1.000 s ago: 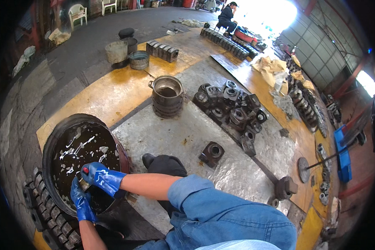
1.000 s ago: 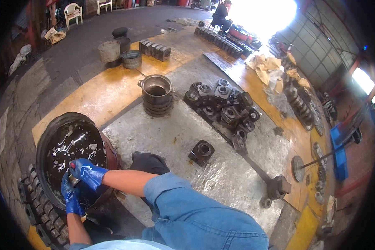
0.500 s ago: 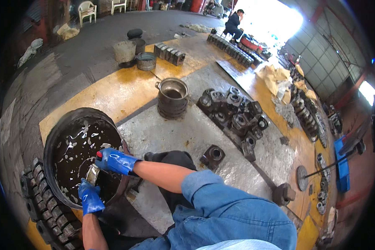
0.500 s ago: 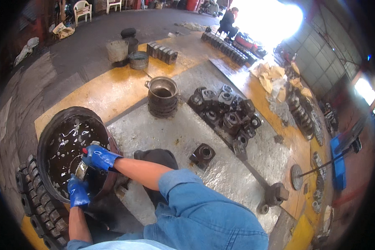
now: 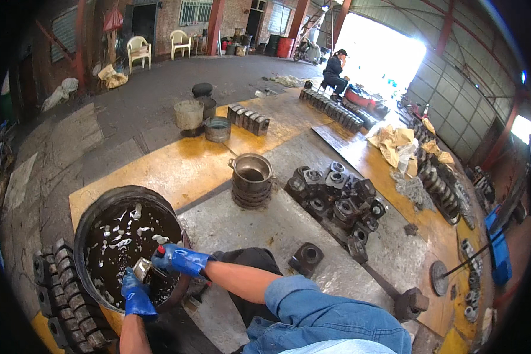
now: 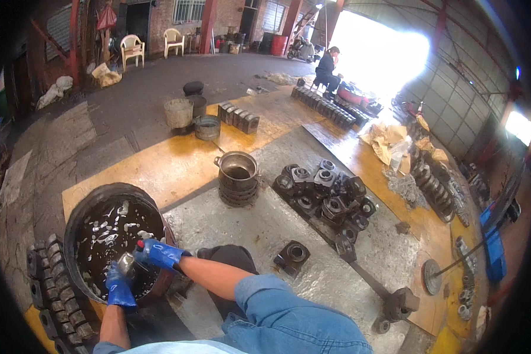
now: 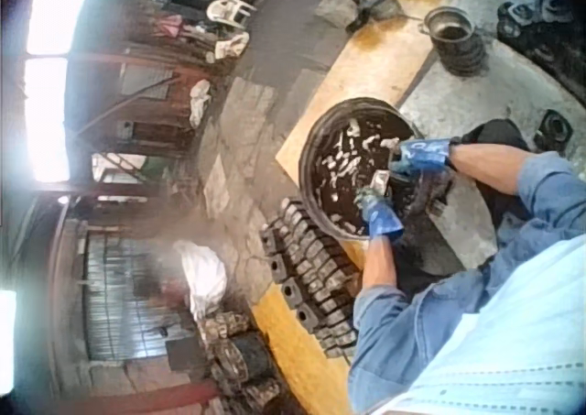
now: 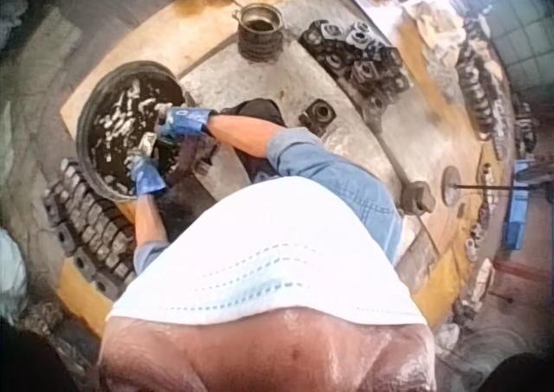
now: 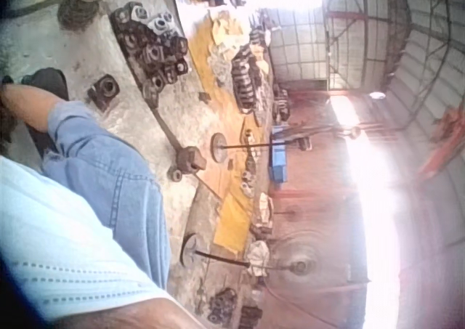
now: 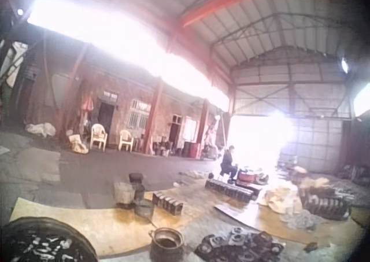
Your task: The person cleans various metal engine parts by submerging them in a bucket of liquid and scrubbing them with a brush, then placing the cleaned parts onto a board.
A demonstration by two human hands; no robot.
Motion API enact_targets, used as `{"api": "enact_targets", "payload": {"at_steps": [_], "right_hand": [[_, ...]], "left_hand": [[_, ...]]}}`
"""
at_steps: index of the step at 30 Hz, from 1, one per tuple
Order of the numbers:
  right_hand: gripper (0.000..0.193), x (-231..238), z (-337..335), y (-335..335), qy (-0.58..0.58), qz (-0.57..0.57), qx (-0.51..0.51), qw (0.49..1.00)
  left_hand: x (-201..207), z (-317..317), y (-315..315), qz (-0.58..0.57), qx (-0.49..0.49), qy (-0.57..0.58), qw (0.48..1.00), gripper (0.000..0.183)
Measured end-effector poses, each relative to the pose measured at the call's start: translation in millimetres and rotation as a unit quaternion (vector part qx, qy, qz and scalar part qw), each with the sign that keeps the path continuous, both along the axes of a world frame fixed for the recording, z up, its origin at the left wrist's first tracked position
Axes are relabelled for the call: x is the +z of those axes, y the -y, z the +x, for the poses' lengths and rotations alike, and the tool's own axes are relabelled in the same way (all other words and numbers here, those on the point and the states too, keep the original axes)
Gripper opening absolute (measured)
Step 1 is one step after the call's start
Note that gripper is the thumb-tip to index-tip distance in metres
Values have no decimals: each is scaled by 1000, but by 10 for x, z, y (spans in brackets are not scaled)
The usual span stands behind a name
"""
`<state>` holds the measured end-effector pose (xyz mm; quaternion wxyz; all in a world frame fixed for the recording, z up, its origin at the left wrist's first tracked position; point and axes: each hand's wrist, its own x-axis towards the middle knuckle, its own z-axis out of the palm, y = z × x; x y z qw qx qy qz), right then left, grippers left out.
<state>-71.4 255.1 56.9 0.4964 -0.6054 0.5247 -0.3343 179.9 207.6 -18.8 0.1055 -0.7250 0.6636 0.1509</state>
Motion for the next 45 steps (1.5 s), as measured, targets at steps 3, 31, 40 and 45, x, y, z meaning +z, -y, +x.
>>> {"api": "enact_targets", "payload": {"at_steps": [3,31,40,45], "right_hand": [[32,-164,30,51,-38,-14,-21,999],[26,-1064,1224,439,451,342,-299,769],[28,-2155,1788,832,445,170,-287,831],[31,-1428,1710,743,457,334,-197,800]], "left_hand": [[-31,-58,-66,7,16,12,1000,111],[214,1134,520,65,82,-221,970,74],[203,901,597,29,122,-347,929,71],[-106,1125,523,37,175,-403,898,68]]}}
